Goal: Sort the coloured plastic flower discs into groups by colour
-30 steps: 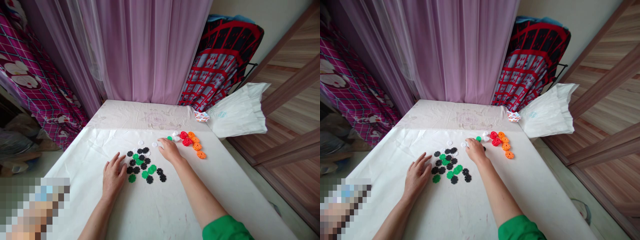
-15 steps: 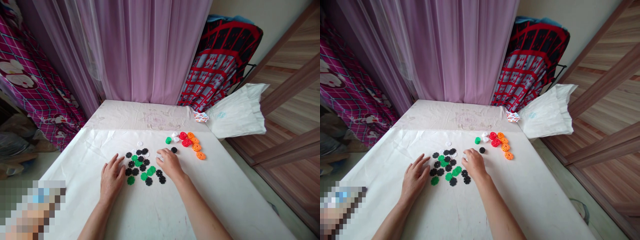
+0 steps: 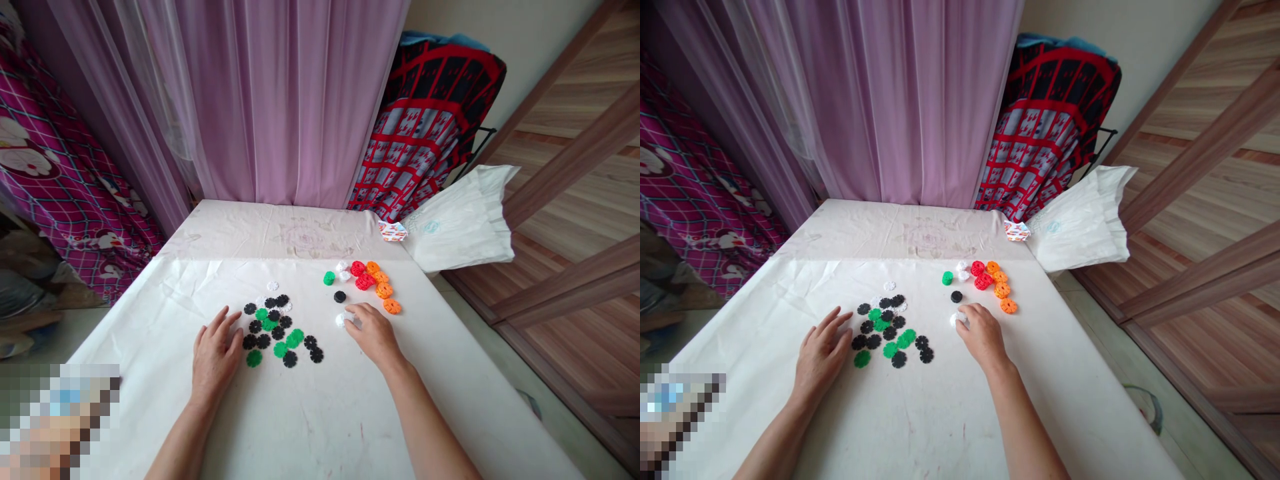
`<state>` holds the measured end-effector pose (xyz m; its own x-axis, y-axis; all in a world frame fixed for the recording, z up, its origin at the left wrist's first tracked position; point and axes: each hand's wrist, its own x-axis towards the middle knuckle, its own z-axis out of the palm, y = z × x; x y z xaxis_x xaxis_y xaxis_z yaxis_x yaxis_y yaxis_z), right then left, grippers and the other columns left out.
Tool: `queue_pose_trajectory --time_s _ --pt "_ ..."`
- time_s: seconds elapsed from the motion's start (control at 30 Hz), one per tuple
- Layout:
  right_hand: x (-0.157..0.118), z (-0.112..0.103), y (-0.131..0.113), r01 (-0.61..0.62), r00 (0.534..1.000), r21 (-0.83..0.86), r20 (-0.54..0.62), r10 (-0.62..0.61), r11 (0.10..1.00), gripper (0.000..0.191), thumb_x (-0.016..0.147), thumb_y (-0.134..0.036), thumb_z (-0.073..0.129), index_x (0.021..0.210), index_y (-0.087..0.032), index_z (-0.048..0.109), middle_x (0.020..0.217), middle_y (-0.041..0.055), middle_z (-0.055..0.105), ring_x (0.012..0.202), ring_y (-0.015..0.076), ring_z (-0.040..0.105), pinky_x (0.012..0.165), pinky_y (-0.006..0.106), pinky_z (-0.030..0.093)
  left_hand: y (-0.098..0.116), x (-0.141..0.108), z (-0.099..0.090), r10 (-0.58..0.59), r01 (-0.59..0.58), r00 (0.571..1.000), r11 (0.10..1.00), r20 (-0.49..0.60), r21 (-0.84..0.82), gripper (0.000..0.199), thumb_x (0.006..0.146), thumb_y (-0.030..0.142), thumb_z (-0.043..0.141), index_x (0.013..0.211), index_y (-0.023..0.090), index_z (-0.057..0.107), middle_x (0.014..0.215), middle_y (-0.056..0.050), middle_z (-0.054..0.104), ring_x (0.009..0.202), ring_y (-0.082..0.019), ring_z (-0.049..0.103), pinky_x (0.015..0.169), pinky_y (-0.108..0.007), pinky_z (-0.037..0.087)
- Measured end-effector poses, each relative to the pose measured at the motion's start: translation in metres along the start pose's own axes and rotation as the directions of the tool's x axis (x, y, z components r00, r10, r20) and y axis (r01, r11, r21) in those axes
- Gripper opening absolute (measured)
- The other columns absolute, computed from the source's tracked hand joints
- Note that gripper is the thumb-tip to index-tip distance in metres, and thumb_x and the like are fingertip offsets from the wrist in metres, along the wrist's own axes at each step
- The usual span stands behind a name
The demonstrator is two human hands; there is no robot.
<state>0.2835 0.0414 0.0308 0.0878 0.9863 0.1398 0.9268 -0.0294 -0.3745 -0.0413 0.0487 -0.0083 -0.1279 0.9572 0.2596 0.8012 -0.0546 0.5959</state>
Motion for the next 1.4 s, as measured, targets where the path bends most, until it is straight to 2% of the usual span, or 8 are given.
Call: queue_pose_trajectory --time_s 0.17,0.33,0.53,0.8,0.97,1.2,1.3,1.4 --pt "-0.005 -0.004 0.002 -0.025 1.0 -0.013 0.016 0.025 1.0 0.027 0.085 -0.023 0.051 0.108 -0.022 0.066 0.111 0.0048 0.068 0.096 0.018 0.063 0.086 0.029 0.045 0.001 0.0 0.0 -0.008 0.008 1.0 1.0 0.012 0.004 0.034 0.089 0.037 0.045 0.115 0.03 0.065 0.142 -0.004 0.054 0.094 -0.021 0.067 0.114 -0.053 0.028" --pt "-0.013 -0.013 0.009 -0.187 0.971 -0.206 0.108 0.212 0.961 0.027 0.088 -0.014 0.043 0.098 -0.023 0.066 0.105 0.0033 0.069 0.087 0.0158 0.064 0.071 0.026 0.041 0.001 0.0 -0.001 -0.015 0.015 1.0 1.0 0.02 0.003 0.034 0.09 0.038 0.044 0.116 0.03 0.064 0.144 -0.004 0.052 0.081 -0.017 0.068 0.115 -0.052 0.027" --pt "-0.013 -0.005 0.0 -0.093 0.962 -0.281 0.224 0.159 0.955 0.032 0.09 -0.011 0.04 0.098 -0.025 0.067 0.105 0.0019 0.069 0.09 0.0156 0.064 0.069 0.026 0.037 0.0 0.0 -0.001 -0.008 0.007 1.0 1.0 0.023 0.01 0.035 0.09 0.04 0.043 0.116 0.029 0.064 0.144 -0.004 0.053 0.088 -0.019 0.068 0.115 -0.052 0.027" --pt "-0.016 -0.019 -0.007 -0.165 0.957 -0.297 0.181 0.225 0.941 0.028 0.088 -0.012 0.044 0.09 -0.024 0.068 0.098 0.0025 0.07 0.077 0.0148 0.063 0.063 0.026 0.036 0.001 -0.001 0.001 -0.001 0.001 1.0 1.0 0.016 0.011 0.034 0.09 0.036 0.044 0.116 0.029 0.065 0.142 -0.004 0.054 0.105 -0.022 0.065 0.114 -0.054 0.029" --pt "-0.002 -0.008 -0.049 0.101 0.992 -0.02 0.074 -0.099 0.995 0.032 0.086 -0.011 0.043 0.1 -0.023 0.069 0.104 0.0038 0.069 0.093 0.0162 0.064 0.082 0.027 0.044 0.002 -0.002 0.003 0.012 -0.012 1.0 1.0 -0.023 0.016 0.034 0.09 0.03 0.045 0.117 0.028 0.065 0.141 -0.005 0.055 0.112 -0.023 0.062 0.114 -0.053 0.029" --pt "0.042 0.055 -0.126 0.393 0.892 0.056 0.221 -0.395 0.918 0.053 0.092 -0.039 0.052 0.143 -0.024 0.045 0.153 0.0106 0.038 0.141 0.0265 0.032 0.112 0.046 0.029 -0.001 -0.003 0.006 0.063 -0.063 0.998 0.997 -0.016 0.041 0.032 0.09 0.03 0.045 0.117 0.029 0.064 0.135 -0.005 0.06 0.125 -0.024 0.055 0.112 -0.054 0.031" --pt "0.036 0.07 -0.129 0.455 0.847 0.034 0.29 -0.445 0.89 0.047 0.096 -0.043 0.046 0.14 -0.029 0.049 0.155 0.0083 0.036 0.143 0.0265 0.029 0.114 0.049 0.024 -0.002 -0.004 0.009 0.148 -0.149 0.989 0.986 0.02 0.069 0.034 0.091 0.03 0.045 0.121 0.028 0.062 0.136 -0.005 0.06 0.128 -0.024 0.052 0.11 -0.052 0.034" --pt "0.014 0.072 -0.113 0.416 0.88 -0.022 0.261 -0.396 0.909 0.048 0.097 -0.043 0.043 0.142 -0.027 0.047 0.154 0.0093 0.037 0.142 0.0267 0.03 0.114 0.049 0.024 0.001 -0.007 0.011 0.232 -0.239 0.97 0.963 0.074 0.124 0.038 0.093 0.032 0.043 0.127 0.026 0.059 0.139 -0.006 0.058 0.133 -0.026 0.047 0.111 -0.054 0.033"
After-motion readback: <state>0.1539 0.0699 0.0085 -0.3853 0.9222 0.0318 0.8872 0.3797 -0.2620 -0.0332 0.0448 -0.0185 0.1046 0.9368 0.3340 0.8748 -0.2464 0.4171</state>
